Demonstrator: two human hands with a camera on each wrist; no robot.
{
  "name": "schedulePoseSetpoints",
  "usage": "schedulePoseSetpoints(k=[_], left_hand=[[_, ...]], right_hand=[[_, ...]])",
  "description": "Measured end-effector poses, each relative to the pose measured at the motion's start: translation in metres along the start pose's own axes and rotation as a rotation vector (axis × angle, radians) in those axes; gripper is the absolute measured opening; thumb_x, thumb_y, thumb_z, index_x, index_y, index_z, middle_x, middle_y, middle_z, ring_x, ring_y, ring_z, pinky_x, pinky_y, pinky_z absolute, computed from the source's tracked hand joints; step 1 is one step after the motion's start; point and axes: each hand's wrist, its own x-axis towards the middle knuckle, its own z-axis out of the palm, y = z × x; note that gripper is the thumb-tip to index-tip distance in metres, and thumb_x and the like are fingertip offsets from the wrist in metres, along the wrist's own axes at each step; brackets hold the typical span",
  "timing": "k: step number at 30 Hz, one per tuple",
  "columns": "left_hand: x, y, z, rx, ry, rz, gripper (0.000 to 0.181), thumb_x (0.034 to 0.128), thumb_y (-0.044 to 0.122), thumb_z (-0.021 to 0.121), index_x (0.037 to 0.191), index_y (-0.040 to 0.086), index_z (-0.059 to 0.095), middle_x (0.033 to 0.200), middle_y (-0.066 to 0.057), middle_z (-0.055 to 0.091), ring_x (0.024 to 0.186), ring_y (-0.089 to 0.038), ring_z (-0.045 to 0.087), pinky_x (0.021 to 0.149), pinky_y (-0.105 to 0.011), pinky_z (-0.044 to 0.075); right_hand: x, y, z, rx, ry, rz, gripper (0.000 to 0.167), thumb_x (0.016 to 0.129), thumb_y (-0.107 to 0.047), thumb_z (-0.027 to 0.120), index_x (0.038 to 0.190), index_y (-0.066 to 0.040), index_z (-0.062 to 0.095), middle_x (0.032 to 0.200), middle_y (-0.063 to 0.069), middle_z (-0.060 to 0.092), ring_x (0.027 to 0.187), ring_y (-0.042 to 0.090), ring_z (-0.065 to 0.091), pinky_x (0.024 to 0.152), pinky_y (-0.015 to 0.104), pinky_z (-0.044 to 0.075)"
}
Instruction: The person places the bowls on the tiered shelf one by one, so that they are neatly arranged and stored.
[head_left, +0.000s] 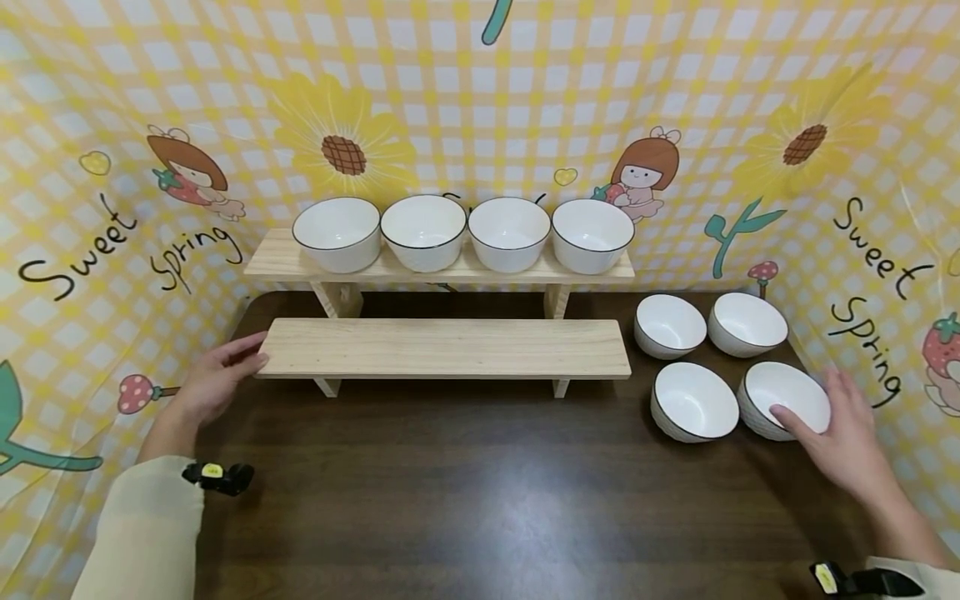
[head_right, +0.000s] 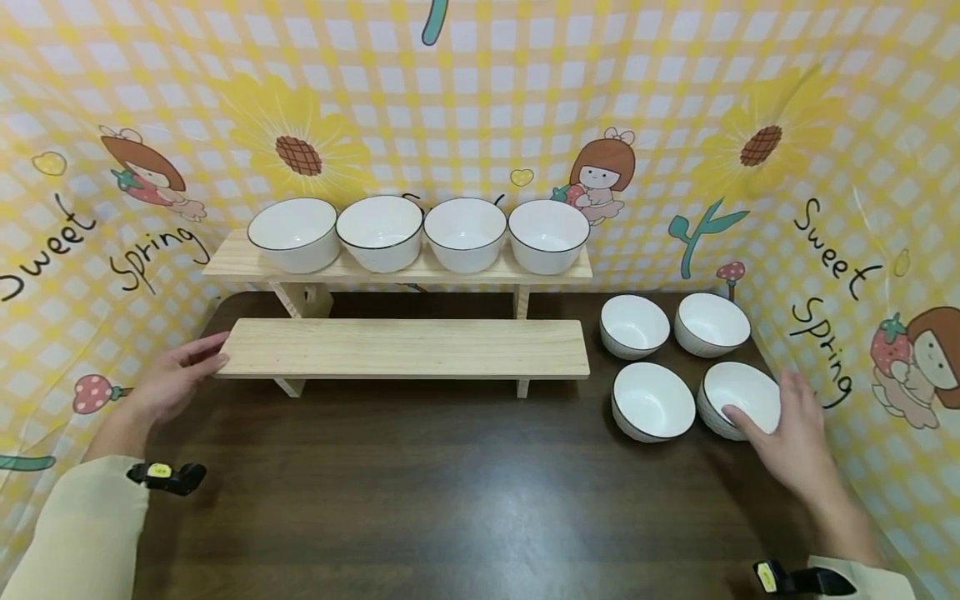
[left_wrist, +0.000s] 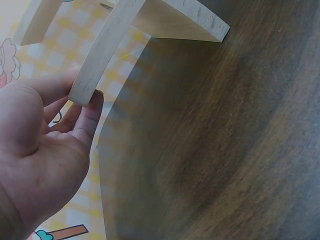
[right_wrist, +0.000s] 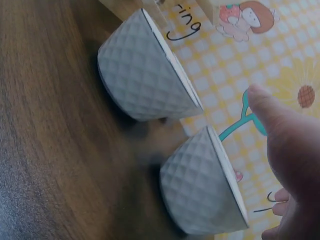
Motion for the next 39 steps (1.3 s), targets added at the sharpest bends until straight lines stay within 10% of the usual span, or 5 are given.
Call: schedulePoseSetpoints(k=[39], left_hand=[[-0.001,0.001,0.0,-0.021,-0.031,0.009,0.076,0.1018,0.049,0.056,0.161,0.01,0.028,0.165,-0.023,0.022,0.141,-0.035,0.034,0.116,-0.049,0.032]], right_hand=[[0.013,0.018,0.025,-0.044,-0.059,0.24,0.119,0.082,-0.039,0.083,0.153,0.019,0.005,0.148,0.05,0.009,0.129,0.067,0.023,0.101,0.075,0.026]])
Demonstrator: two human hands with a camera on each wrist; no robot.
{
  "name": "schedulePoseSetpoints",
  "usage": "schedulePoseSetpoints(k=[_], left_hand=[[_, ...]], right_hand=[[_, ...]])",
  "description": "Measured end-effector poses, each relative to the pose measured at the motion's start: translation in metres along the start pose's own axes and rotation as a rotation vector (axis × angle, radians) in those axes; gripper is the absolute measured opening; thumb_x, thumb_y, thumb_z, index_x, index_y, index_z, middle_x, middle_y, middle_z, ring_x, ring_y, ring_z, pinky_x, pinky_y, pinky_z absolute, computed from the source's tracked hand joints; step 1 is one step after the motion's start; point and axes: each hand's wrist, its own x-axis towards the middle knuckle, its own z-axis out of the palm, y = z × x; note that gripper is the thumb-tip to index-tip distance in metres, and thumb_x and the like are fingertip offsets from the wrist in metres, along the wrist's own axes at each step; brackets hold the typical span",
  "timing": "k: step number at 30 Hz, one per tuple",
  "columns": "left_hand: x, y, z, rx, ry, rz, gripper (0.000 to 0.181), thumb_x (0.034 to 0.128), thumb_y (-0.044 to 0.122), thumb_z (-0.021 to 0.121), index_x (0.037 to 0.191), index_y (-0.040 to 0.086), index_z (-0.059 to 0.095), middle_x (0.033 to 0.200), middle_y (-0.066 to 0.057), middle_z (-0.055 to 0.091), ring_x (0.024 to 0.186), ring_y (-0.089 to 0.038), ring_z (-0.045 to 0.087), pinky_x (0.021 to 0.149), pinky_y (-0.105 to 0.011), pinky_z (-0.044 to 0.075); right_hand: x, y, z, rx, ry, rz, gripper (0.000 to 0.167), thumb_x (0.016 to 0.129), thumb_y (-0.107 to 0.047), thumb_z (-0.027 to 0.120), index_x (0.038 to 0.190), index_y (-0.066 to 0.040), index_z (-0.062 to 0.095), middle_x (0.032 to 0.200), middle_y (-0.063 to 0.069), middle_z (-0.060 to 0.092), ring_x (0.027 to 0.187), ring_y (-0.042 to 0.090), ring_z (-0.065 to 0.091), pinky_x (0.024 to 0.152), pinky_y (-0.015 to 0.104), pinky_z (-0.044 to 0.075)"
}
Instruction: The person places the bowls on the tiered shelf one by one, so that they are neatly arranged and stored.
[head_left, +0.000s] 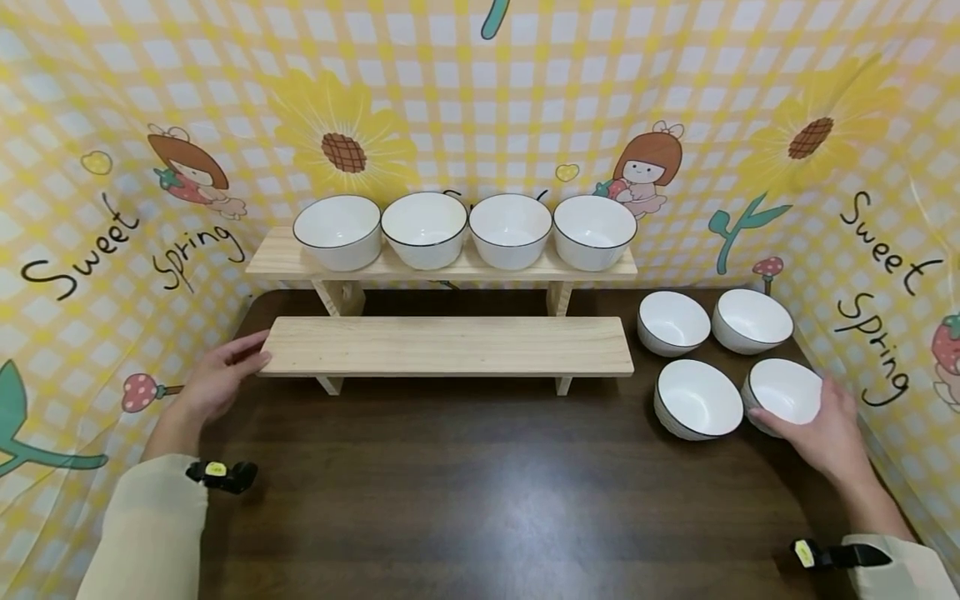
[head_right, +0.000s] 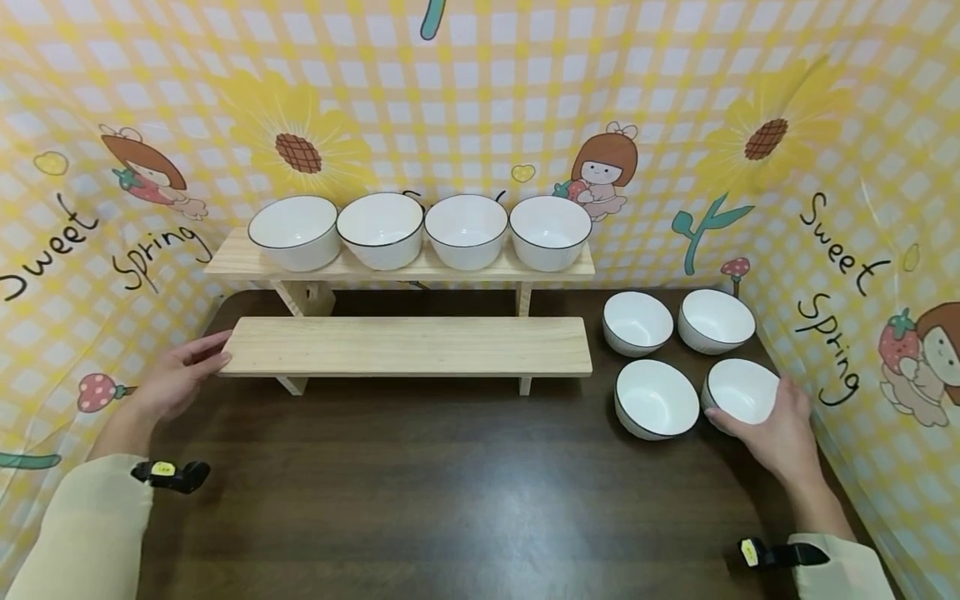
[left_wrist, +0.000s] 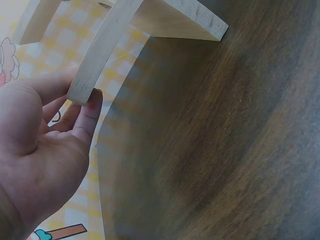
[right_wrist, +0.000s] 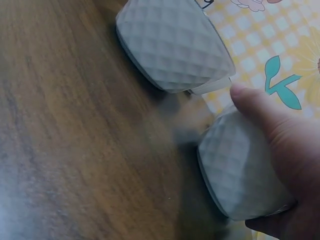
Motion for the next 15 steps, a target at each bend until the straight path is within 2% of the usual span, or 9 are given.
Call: schedulePoseSetpoints(k=[4,8,15], left_hand=[[-0.0007,-0.0009,-0.0002,-0.008,-0.001,0.003,0.075,0.1025,0.048,0.056,0.161,0.01,0.028,0.165,-0.023,0.021,0.141,-0.033,0.034,0.117,-0.049,0.031],[0.0002,-0.0021,0.0,-0.004,0.004,0.0,0.075,0.1024,0.048,0.056,0.161,0.01,0.029,0.165,-0.023,0.022,0.14,-0.034,0.035,0.116,-0.051,0.031],[0.0003,-0.0031,-0.0003,0.016,0.009,0.008,0.074,0.1027,0.048,0.056,0.161,0.01,0.029,0.164,-0.024,0.024,0.139,-0.032,0.036,0.109,-0.034,0.04]], right_hand=[[0.0018,-0.0008,-0.0018,-0.021,-0.017,-0.002,0.12,0.082,-0.04,0.083,0.151,0.02,0.006,0.146,0.051,0.012,0.125,0.066,0.024,0.097,0.074,0.028],[0.0019,-0.001,-0.0033,-0.034,-0.035,0.013,0.122,0.082,-0.041,0.083,0.151,0.021,0.004,0.147,0.052,0.009,0.126,0.067,0.023,0.098,0.075,0.028],[0.0013,-0.0032,-0.0049,-0.051,-0.038,0.001,0.119,0.081,-0.04,0.083,0.15,0.022,0.009,0.143,0.053,0.013,0.12,0.067,0.028,0.095,0.074,0.031]])
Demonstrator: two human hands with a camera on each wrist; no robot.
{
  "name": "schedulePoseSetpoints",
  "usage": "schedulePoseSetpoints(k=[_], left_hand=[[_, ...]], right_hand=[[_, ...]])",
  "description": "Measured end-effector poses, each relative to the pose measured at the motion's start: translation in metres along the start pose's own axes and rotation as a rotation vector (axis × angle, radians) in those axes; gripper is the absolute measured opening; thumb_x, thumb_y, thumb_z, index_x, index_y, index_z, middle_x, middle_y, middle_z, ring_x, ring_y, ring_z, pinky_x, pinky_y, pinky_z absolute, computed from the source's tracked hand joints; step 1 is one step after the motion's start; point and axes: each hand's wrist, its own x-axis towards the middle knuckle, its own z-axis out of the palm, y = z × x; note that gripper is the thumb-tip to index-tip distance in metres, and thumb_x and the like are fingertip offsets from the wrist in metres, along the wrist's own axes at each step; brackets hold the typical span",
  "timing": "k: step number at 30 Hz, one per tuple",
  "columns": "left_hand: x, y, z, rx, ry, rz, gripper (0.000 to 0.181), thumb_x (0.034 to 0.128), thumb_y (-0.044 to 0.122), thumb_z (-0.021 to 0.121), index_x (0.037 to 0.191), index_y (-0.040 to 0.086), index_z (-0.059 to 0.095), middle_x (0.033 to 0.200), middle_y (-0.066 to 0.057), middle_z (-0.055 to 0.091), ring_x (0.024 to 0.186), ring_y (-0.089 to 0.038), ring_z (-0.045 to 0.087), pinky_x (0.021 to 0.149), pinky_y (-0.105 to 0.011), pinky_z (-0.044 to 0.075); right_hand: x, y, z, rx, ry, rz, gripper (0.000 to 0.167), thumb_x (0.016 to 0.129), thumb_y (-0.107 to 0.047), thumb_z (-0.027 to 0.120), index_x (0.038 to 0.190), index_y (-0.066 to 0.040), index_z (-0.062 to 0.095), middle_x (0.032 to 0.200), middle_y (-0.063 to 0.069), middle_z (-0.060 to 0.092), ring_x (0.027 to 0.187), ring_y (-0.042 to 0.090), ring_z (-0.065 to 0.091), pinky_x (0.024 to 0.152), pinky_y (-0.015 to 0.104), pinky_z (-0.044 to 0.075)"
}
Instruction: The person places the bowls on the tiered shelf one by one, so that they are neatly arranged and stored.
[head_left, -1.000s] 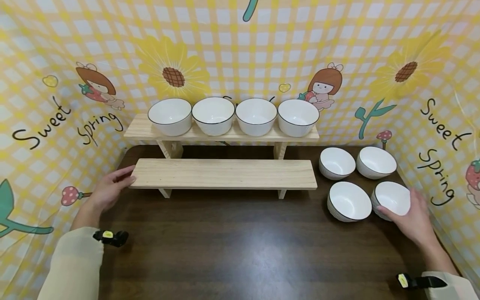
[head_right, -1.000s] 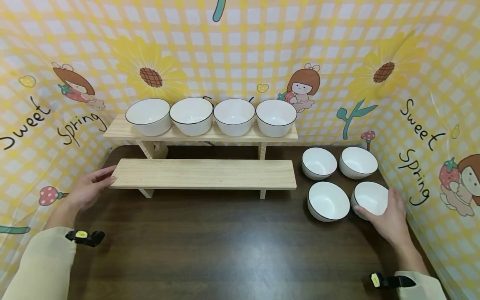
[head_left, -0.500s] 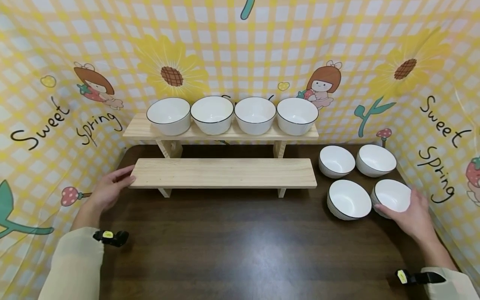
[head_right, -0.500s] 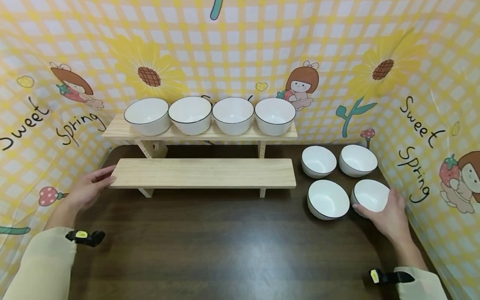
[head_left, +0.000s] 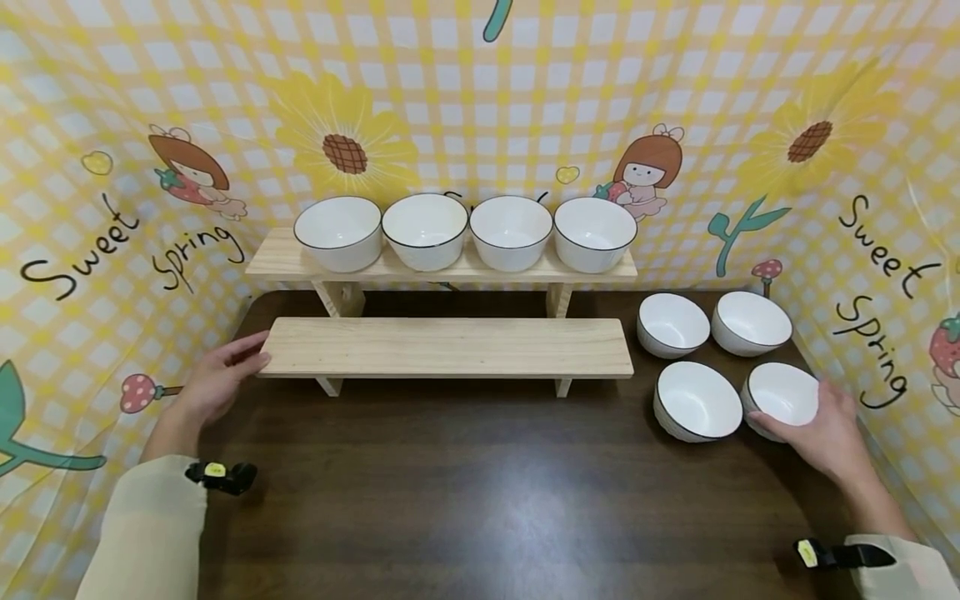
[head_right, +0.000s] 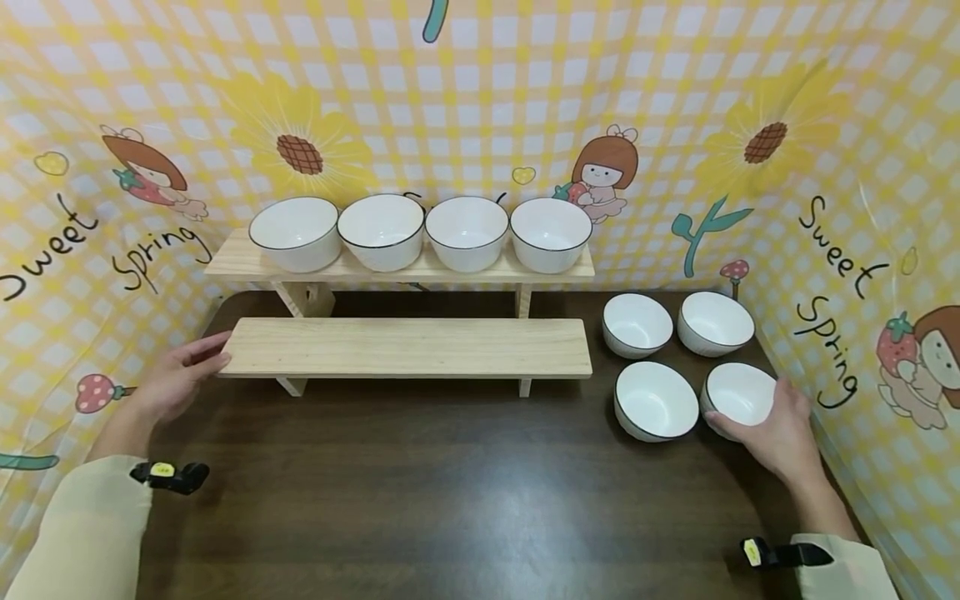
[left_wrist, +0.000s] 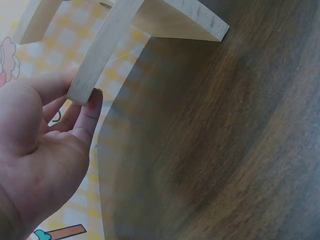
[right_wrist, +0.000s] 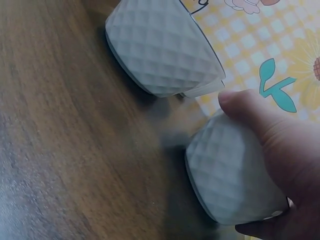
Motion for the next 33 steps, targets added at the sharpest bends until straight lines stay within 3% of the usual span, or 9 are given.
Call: schedulePoseSetpoints(k=[2,13,20,23,26,29,33], left_hand=[[0.0,0.0,0.0,0.0,0.002,0.002,0.074,0.1026,0.048,0.056,0.161,0.01,0.03,0.164,-0.025,0.024,0.138,-0.031,0.037,0.107,-0.032,0.041],[0.0,0.001,0.001,0.0,-0.007,0.002,0.075,0.1026,0.048,0.055,0.161,0.009,0.029,0.163,-0.024,0.025,0.135,-0.028,0.039,0.113,-0.045,0.037],[-0.001,0.001,0.001,0.007,-0.002,0.015,0.075,0.1017,0.048,0.057,0.16,0.007,0.031,0.161,-0.026,0.028,0.128,-0.018,0.044,0.094,-0.019,0.045],[-0.001,0.001,0.001,0.001,-0.001,0.018,0.075,0.1018,0.047,0.058,0.16,0.007,0.031,0.161,-0.026,0.028,0.127,-0.016,0.044,0.089,-0.015,0.044],[-0.002,0.002,0.0,0.001,-0.006,0.012,0.075,0.1021,0.047,0.057,0.16,0.008,0.031,0.162,-0.026,0.027,0.13,-0.021,0.042,0.099,-0.023,0.044],[-0.001,0.002,0.0,-0.003,-0.01,0.005,0.075,0.1025,0.047,0.056,0.161,0.009,0.03,0.163,-0.025,0.024,0.134,-0.027,0.04,0.111,-0.039,0.039],[0.001,0.003,0.0,-0.017,-0.005,-0.012,0.076,0.1017,0.049,0.056,0.161,0.01,0.03,0.164,-0.024,0.022,0.137,-0.031,0.037,0.116,-0.054,0.03]], right_hand=[[0.0,0.0,-0.001,0.002,-0.003,-0.01,0.118,0.081,-0.04,0.083,0.149,0.022,0.01,0.143,0.053,0.013,0.12,0.068,0.028,0.094,0.074,0.031],[0.0,0.0,-0.005,-0.016,-0.023,-0.031,0.113,0.082,-0.039,0.082,0.146,0.026,0.015,0.136,0.054,0.019,0.117,0.064,0.029,0.091,0.071,0.033],[0.001,0.002,-0.009,-0.045,-0.027,-0.013,0.116,0.082,-0.042,0.082,0.147,0.025,0.013,0.141,0.054,0.015,0.124,0.066,0.026,0.098,0.074,0.03],[0.0,0.004,-0.011,-0.05,-0.009,-0.018,0.113,0.082,-0.041,0.082,0.147,0.024,0.017,0.141,0.054,0.017,0.124,0.066,0.026,0.097,0.074,0.031],[-0.002,0.005,-0.012,-0.045,0.018,-0.041,0.108,0.08,-0.039,0.083,0.144,0.023,0.023,0.136,0.053,0.022,0.119,0.064,0.03,0.093,0.072,0.033],[-0.003,0.004,-0.015,-0.038,0.051,-0.081,0.101,0.078,-0.036,0.086,0.137,0.024,0.03,0.128,0.05,0.028,0.113,0.061,0.033,0.087,0.069,0.034],[-0.005,-0.001,-0.02,-0.039,0.066,-0.109,0.1,0.077,-0.035,0.087,0.137,0.023,0.031,0.125,0.049,0.029,0.111,0.059,0.032,0.084,0.069,0.035]])
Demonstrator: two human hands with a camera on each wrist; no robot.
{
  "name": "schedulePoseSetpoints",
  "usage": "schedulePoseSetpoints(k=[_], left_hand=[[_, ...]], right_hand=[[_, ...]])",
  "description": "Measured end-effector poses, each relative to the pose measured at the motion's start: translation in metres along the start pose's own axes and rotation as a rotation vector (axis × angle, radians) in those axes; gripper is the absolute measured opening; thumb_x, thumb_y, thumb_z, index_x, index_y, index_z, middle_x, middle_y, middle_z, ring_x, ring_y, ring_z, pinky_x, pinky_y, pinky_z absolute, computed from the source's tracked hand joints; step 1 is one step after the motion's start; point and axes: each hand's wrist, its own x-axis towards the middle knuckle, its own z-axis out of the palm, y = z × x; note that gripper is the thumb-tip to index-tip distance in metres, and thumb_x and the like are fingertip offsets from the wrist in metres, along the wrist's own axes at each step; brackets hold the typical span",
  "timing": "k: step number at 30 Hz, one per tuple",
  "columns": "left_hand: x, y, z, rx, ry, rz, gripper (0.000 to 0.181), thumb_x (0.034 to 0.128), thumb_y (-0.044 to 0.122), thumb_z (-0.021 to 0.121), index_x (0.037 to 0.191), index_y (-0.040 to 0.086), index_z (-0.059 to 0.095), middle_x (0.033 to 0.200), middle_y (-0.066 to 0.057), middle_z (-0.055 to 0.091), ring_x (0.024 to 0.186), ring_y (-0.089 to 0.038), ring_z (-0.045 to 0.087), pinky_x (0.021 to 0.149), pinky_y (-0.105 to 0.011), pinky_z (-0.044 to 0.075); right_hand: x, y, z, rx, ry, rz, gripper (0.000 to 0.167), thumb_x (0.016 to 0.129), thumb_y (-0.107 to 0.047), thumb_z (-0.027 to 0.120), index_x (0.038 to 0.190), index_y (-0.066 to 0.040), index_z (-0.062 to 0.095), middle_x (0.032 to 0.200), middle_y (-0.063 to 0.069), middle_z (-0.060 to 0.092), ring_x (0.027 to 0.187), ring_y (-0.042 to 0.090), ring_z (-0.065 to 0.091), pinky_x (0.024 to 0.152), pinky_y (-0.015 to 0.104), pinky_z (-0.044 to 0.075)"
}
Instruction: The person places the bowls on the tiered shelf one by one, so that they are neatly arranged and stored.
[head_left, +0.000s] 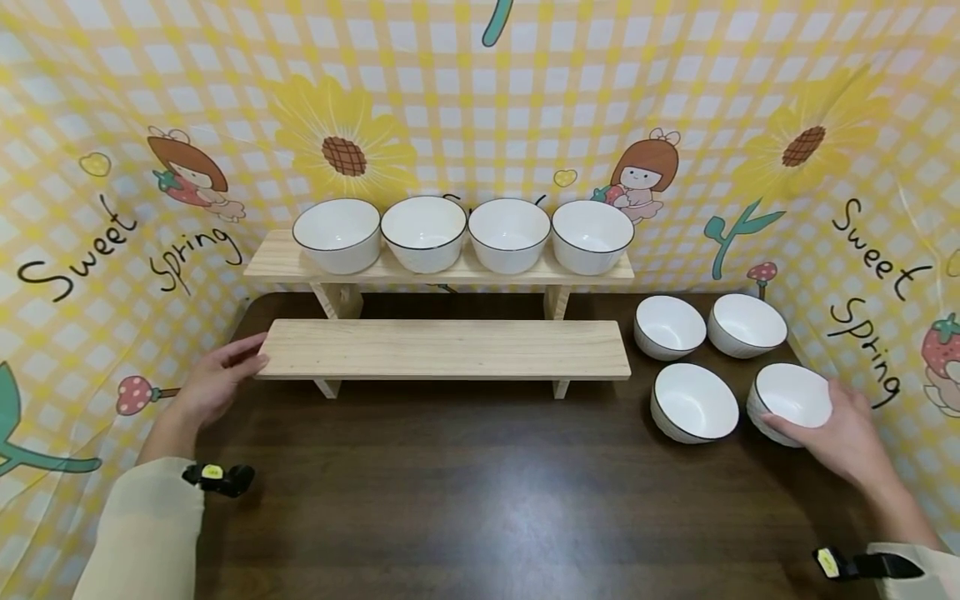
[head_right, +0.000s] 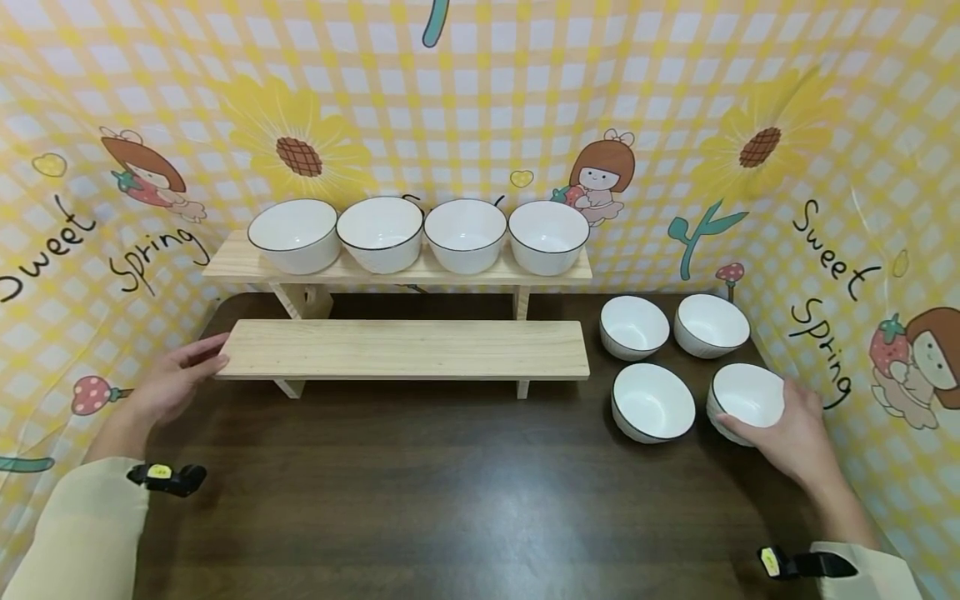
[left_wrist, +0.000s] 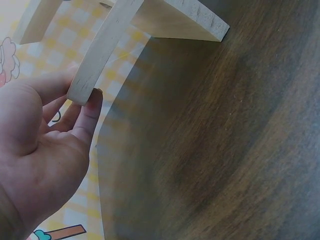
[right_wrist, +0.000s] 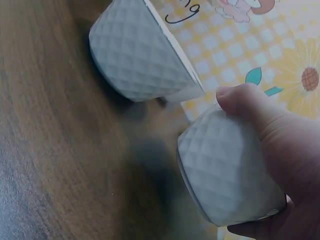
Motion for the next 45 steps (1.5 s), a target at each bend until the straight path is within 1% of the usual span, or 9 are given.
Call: schedulePoseSetpoints(k=[7,13,16,20,24,27,37,42,45], left_hand=[[0.0,-0.002,-0.001,0.022,0.001,0.018,0.074,0.1021,0.047,0.057,0.16,0.009,0.032,0.163,-0.025,0.026,0.132,-0.023,0.042,0.111,-0.041,0.04],[0.0,-0.002,0.001,-0.015,0.007,-0.004,0.076,0.1011,0.049,0.057,0.16,0.009,0.031,0.165,-0.024,0.022,0.14,-0.036,0.035,0.116,-0.056,0.03],[-0.001,0.0,0.001,-0.019,0.009,-0.006,0.076,0.1011,0.05,0.057,0.16,0.009,0.031,0.165,-0.023,0.022,0.142,-0.038,0.032,0.116,-0.056,0.028],[-0.002,0.001,0.001,-0.003,0.009,0.004,0.075,0.1015,0.048,0.058,0.16,0.009,0.032,0.164,-0.024,0.024,0.138,-0.032,0.037,0.113,-0.041,0.038],[-0.003,-0.001,0.001,-0.003,0.007,0.023,0.075,0.1014,0.046,0.059,0.159,0.007,0.032,0.162,-0.026,0.026,0.131,-0.021,0.042,0.097,-0.02,0.044],[-0.002,-0.002,0.001,-0.009,0.008,0.029,0.075,0.1012,0.046,0.059,0.159,0.007,0.033,0.162,-0.026,0.027,0.129,-0.016,0.043,0.092,-0.015,0.044],[-0.002,-0.001,0.001,-0.007,0.004,0.033,0.075,0.1013,0.047,0.058,0.159,0.008,0.032,0.161,-0.026,0.028,0.127,-0.013,0.044,0.094,-0.017,0.044],[0.0,-0.002,0.001,0.0,0.001,0.02,0.075,0.1017,0.048,0.057,0.16,0.009,0.031,0.163,-0.024,0.025,0.135,-0.023,0.041,0.11,-0.034,0.04],[0.0,-0.003,0.001,-0.002,0.0,0.015,0.075,0.1019,0.048,0.057,0.16,0.01,0.03,0.164,-0.024,0.024,0.136,-0.025,0.04,0.112,-0.039,0.038]], right_hand=[[-0.002,-0.013,-0.01,-0.013,-0.02,0.007,0.115,0.078,-0.037,0.086,0.149,0.022,0.018,0.135,0.054,0.021,0.118,0.064,0.027,0.09,0.073,0.032],[-0.002,-0.026,-0.015,-0.008,-0.019,-0.03,0.118,0.076,-0.037,0.088,0.152,0.019,0.017,0.137,0.053,0.022,0.12,0.064,0.028,0.09,0.074,0.031],[-0.003,-0.034,-0.018,-0.001,-0.024,-0.047,0.119,0.075,-0.037,0.089,0.152,0.018,0.017,0.138,0.053,0.021,0.12,0.065,0.028,0.09,0.074,0.03],[-0.003,-0.046,-0.022,0.007,-0.026,-0.076,0.119,0.074,-0.036,0.09,0.151,0.019,0.019,0.14,0.052,0.021,0.119,0.064,0.029,0.09,0.072,0.03],[-0.005,-0.058,-0.025,0.012,-0.035,-0.099,0.12,0.074,-0.036,0.09,0.153,0.017,0.018,0.145,0.049,0.019,0.119,0.064,0.03,0.091,0.072,0.029],[-0.006,-0.066,-0.026,0.036,-0.027,-0.128,0.119,0.071,-0.033,0.093,0.153,0.015,0.022,0.146,0.047,0.021,0.122,0.062,0.029,0.091,0.072,0.029],[-0.008,-0.09,-0.028,0.071,-0.008,-0.239,0.125,0.061,-0.025,0.097,0.154,0.014,0.023,0.139,0.044,0.029,0.122,0.06,0.031,0.087,0.073,0.031],[-0.009,-0.1,-0.028,0.05,0.002,-0.294,0.127,0.058,-0.026,0.099,0.153,0.014,0.025,0.133,0.041,0.034,0.116,0.058,0.036,0.083,0.071,0.033],[-0.009,-0.106,-0.027,0.052,-0.013,-0.308,0.126,0.058,-0.026,0.099,0.153,0.014,0.026,0.134,0.04,0.035,0.116,0.057,0.037,0.083,0.07,0.034]])
